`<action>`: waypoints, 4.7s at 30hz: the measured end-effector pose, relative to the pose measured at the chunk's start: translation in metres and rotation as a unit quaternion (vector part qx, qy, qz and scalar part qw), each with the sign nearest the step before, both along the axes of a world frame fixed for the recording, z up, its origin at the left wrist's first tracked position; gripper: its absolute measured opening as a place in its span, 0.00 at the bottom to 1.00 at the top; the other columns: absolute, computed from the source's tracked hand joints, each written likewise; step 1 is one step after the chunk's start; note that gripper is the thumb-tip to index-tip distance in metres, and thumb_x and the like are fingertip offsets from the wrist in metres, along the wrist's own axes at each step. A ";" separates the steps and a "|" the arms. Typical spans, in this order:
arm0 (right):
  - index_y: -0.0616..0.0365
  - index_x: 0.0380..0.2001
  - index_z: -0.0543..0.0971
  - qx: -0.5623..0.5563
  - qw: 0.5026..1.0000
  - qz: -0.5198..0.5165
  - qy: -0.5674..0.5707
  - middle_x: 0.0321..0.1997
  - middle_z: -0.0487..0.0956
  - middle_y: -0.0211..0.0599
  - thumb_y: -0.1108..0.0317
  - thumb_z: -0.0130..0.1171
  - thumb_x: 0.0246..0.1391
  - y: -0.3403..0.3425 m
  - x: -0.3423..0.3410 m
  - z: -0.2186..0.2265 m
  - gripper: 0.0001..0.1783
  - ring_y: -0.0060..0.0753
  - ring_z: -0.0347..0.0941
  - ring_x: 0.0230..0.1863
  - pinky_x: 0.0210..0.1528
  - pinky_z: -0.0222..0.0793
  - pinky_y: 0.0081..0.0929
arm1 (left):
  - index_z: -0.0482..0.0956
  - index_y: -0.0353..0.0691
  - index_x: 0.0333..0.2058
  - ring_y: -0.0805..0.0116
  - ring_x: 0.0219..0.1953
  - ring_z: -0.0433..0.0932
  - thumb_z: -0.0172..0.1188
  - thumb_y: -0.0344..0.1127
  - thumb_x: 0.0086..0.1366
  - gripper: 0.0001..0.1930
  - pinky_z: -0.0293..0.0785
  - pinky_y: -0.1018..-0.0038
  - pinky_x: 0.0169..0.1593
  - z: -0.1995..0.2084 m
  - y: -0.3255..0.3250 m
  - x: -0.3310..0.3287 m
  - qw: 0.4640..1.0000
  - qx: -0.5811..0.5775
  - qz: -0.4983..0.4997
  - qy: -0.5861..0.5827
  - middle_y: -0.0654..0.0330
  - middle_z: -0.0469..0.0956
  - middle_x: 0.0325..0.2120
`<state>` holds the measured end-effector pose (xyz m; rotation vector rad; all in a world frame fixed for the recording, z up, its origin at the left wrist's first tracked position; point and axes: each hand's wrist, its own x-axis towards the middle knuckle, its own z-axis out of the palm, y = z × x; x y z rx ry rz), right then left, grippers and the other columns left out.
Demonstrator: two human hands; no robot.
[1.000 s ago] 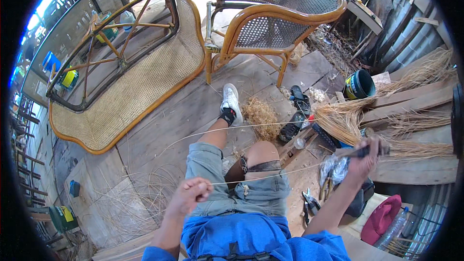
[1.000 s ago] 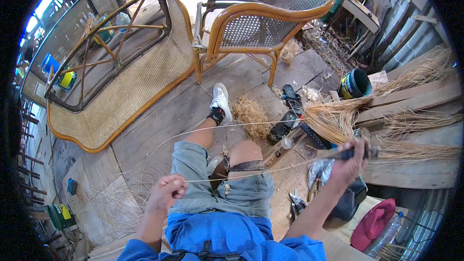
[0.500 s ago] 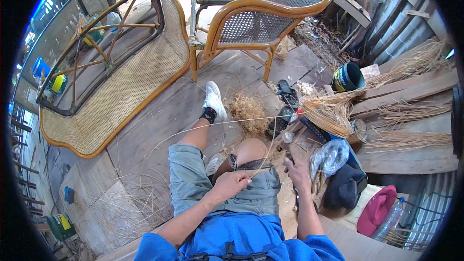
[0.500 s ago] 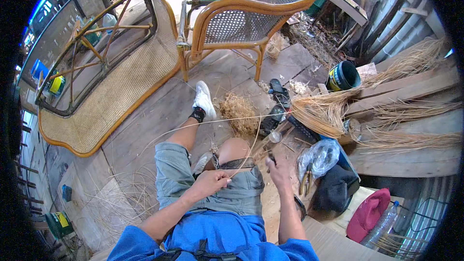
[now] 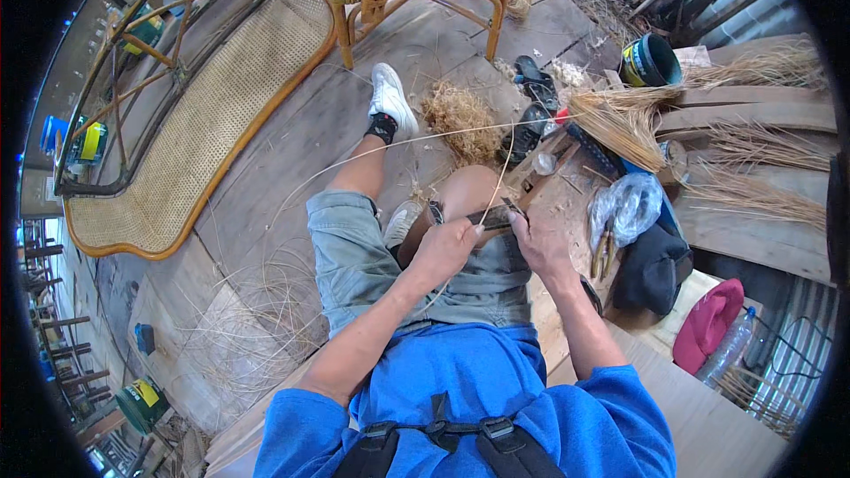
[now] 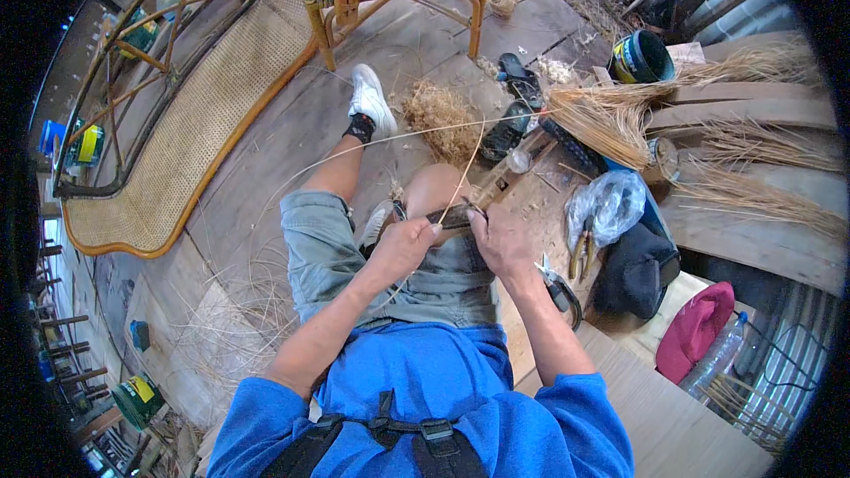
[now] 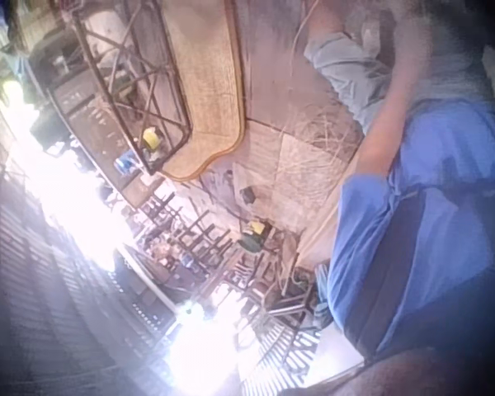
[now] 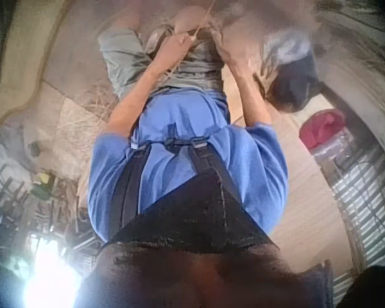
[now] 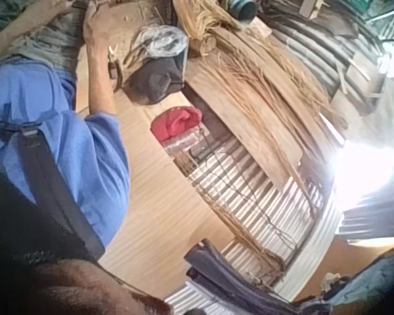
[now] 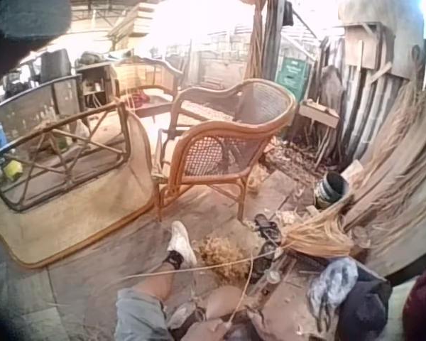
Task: The recorder uses a small knife to shave and smooth thin strips of wood or bamboo for weaving.
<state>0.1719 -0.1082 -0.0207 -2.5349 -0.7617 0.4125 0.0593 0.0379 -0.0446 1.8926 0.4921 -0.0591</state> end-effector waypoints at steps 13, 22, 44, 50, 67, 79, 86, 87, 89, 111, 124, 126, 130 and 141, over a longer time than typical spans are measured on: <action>0.59 0.30 0.69 -0.069 0.996 0.050 0.000 0.27 0.75 0.53 0.56 0.49 0.54 0.007 -0.008 -0.010 0.15 0.56 0.72 0.31 0.33 0.66 0.47 | 0.69 0.33 0.22 0.73 0.20 0.66 0.50 0.38 0.62 0.15 0.63 0.72 0.25 0.058 0.038 -0.188 0.941 -0.165 -0.088 0.282 0.62 0.66 0.15; 0.64 0.36 0.72 0.090 0.991 -0.055 0.084 0.31 0.74 0.58 0.56 0.46 0.56 -0.023 0.011 -0.017 0.19 0.59 0.71 0.36 0.38 0.66 0.43 | 0.67 0.31 0.24 0.64 0.20 0.65 0.48 0.44 0.63 0.19 0.63 0.66 0.27 0.034 0.009 -0.077 0.989 -0.087 -0.034 0.117 0.50 0.66 0.16; 0.58 0.34 0.70 -0.078 0.996 0.049 0.015 0.30 0.76 0.50 0.54 0.44 0.58 -0.001 -0.013 -0.007 0.17 0.53 0.73 0.35 0.36 0.68 0.44 | 0.74 0.36 0.36 0.48 0.39 0.72 0.52 0.44 0.59 0.16 0.68 0.59 0.41 0.070 0.045 -0.248 0.923 0.246 -0.124 0.267 0.48 0.73 0.35; 0.58 0.35 0.70 -0.087 0.994 0.052 0.050 0.32 0.76 0.51 0.55 0.44 0.58 0.002 -0.017 -0.019 0.17 0.54 0.73 0.37 0.38 0.67 0.46 | 0.72 0.35 0.28 0.48 0.31 0.74 0.49 0.45 0.61 0.16 0.69 0.62 0.35 0.043 0.009 -0.039 0.984 0.143 -0.019 0.105 0.46 0.73 0.23; 0.61 0.33 0.70 -0.058 0.995 0.044 0.073 0.32 0.75 0.56 0.55 0.44 0.57 -0.010 0.003 -0.023 0.18 0.56 0.71 0.37 0.38 0.65 0.45 | 0.69 0.35 0.19 0.77 0.17 0.64 0.48 0.44 0.64 0.19 0.61 0.74 0.21 0.120 0.021 -0.280 0.921 -0.102 -0.018 0.375 0.66 0.65 0.13; 0.62 0.43 0.70 0.133 0.925 0.099 0.342 0.34 0.72 0.37 0.56 0.56 0.49 -0.004 -0.066 0.038 0.23 0.29 0.69 0.34 0.39 0.65 0.29 | 0.73 0.37 0.37 0.82 0.19 0.65 0.46 0.36 0.66 0.10 0.63 0.84 0.23 0.082 0.005 -0.104 0.947 -0.257 0.146 0.127 0.67 0.69 0.20; 0.60 0.39 0.71 0.321 0.772 -0.054 0.546 0.22 0.71 0.27 0.62 0.53 0.55 0.015 -0.065 0.017 0.14 0.19 0.66 0.20 0.22 0.62 0.18 | 0.74 0.37 0.33 0.79 0.21 0.66 0.47 0.39 0.65 0.12 0.64 0.79 0.24 0.069 0.000 -0.131 0.951 -0.253 0.063 0.167 0.66 0.69 0.19; 0.59 0.39 0.71 0.326 0.755 -0.105 0.560 0.22 0.71 0.28 0.63 0.53 0.54 0.013 -0.049 0.015 0.13 0.19 0.66 0.18 0.19 0.61 0.18 | 0.74 0.37 0.34 0.81 0.21 0.64 0.47 0.39 0.66 0.12 0.62 0.82 0.25 0.062 -0.001 -0.145 0.957 -0.224 0.080 0.166 0.68 0.68 0.19; 0.59 0.39 0.70 0.331 0.736 -0.160 0.568 0.22 0.71 0.29 0.64 0.53 0.54 0.007 -0.037 0.020 0.12 0.19 0.65 0.17 0.17 0.60 0.18 | 0.73 0.37 0.35 0.83 0.21 0.62 0.47 0.39 0.66 0.12 0.60 0.85 0.25 0.061 -0.008 -0.150 0.962 -0.196 0.092 0.167 0.69 0.67 0.19; 0.58 0.33 0.72 0.232 0.832 -0.098 0.493 0.19 0.69 0.27 0.66 0.52 0.52 0.007 -0.002 0.007 0.08 0.18 0.60 0.13 0.13 0.54 0.16 | 0.75 0.38 0.29 0.81 0.24 0.65 0.52 0.42 0.63 0.13 0.63 0.80 0.28 0.090 0.052 -0.282 0.935 -0.201 0.063 0.286 0.71 0.69 0.20; 0.52 0.32 0.71 0.260 0.880 -0.172 0.359 0.22 0.64 0.21 0.54 0.51 0.57 -0.033 0.089 -0.007 0.13 0.15 0.57 0.19 0.19 0.52 0.15 | 0.77 0.39 0.36 0.55 0.34 0.76 0.49 0.41 0.62 0.13 0.70 0.65 0.39 0.084 0.161 -0.560 0.765 0.365 0.383 0.367 0.51 0.77 0.27; 0.53 0.35 0.71 0.239 0.860 -0.178 0.415 0.23 0.66 0.23 0.54 0.51 0.57 -0.030 0.076 -0.011 0.14 0.16 0.58 0.19 0.19 0.54 0.15 | 0.77 0.41 0.36 0.52 0.36 0.76 0.49 0.41 0.62 0.13 0.70 0.63 0.40 0.080 0.170 -0.586 0.727 0.397 0.401 0.392 0.50 0.77 0.30; 0.53 0.36 0.71 0.255 0.851 -0.179 0.422 0.26 0.67 0.25 0.55 0.51 0.57 -0.017 0.051 -0.018 0.14 0.17 0.60 0.19 0.17 0.56 0.14 | 0.78 0.46 0.36 0.52 0.38 0.76 0.46 0.41 0.62 0.13 0.71 0.61 0.42 0.042 0.169 -0.623 0.607 0.429 0.379 0.552 0.52 0.77 0.34; 0.48 0.43 0.66 0.278 0.826 -0.178 0.456 0.23 0.65 0.24 0.46 0.41 0.59 0.006 -0.005 -0.002 0.20 0.18 0.59 0.15 0.11 0.55 0.16 | 0.79 0.38 0.32 0.51 0.38 0.76 0.52 0.38 0.54 0.12 0.70 0.59 0.41 -0.144 0.115 -0.280 0.899 0.103 0.279 0.323 0.49 0.78 0.31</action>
